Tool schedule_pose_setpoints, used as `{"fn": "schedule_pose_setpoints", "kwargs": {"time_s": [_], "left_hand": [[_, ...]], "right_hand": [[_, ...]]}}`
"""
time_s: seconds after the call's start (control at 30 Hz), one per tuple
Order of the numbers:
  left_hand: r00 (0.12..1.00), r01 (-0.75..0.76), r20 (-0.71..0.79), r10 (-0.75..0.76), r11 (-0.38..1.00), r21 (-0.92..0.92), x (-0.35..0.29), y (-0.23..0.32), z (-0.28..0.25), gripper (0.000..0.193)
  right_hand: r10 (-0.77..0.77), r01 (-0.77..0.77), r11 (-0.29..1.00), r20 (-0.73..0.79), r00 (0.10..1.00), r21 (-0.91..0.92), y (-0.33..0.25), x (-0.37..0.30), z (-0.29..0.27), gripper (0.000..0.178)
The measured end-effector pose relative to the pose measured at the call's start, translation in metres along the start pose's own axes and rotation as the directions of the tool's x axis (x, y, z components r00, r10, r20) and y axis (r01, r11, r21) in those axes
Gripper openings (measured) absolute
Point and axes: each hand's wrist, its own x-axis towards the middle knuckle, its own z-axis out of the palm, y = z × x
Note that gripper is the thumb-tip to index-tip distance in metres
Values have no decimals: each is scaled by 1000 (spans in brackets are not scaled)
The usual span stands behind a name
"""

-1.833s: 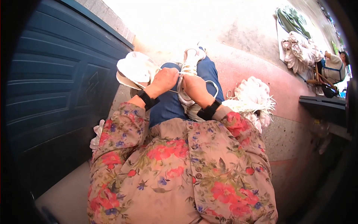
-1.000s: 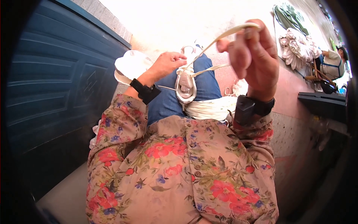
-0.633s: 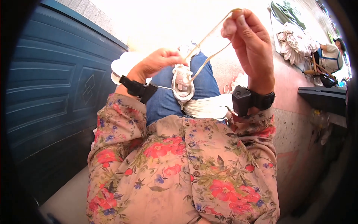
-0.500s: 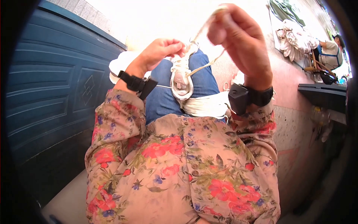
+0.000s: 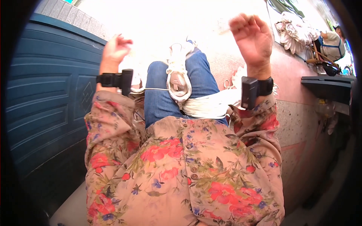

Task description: Lacing multiple pairs of white shoes in a workshop.

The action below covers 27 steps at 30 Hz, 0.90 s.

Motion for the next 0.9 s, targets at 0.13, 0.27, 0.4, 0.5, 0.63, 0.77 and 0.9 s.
{"fn": "schedule_pose_setpoints", "kwargs": {"time_s": [0.13,0.27,0.4,0.5,0.63,0.77,0.9], "left_hand": [[975,-44,-218,44,999,6,-17,20,-47,22],[986,102,-169,-12,837,538,-50,-17,-29,14],[987,98,6,-163,621,778,-69,-77,-21,27],[970,51,60,-235,440,897,-81,-109,-7,31],[938,-347,347,21,106,932,-80,-128,-18,34],[963,-257,260,74,-47,965,-85,-126,-19,31],[961,-269,273,29,-112,957,-92,-124,-17,28]], "right_hand": [[-166,-259,660,-473,865,-705,0,-25,-84,14],[92,-252,218,-237,967,-943,73,-73,-97,22],[208,-186,-83,-200,958,-979,109,-91,-89,19],[182,-111,-195,-148,972,-974,121,-90,-99,19],[140,-117,-270,-159,977,-956,130,-92,-97,17],[73,-145,-333,-179,981,-932,133,-90,-93,18],[95,-147,-377,-196,976,-915,137,-87,-92,19]]}}
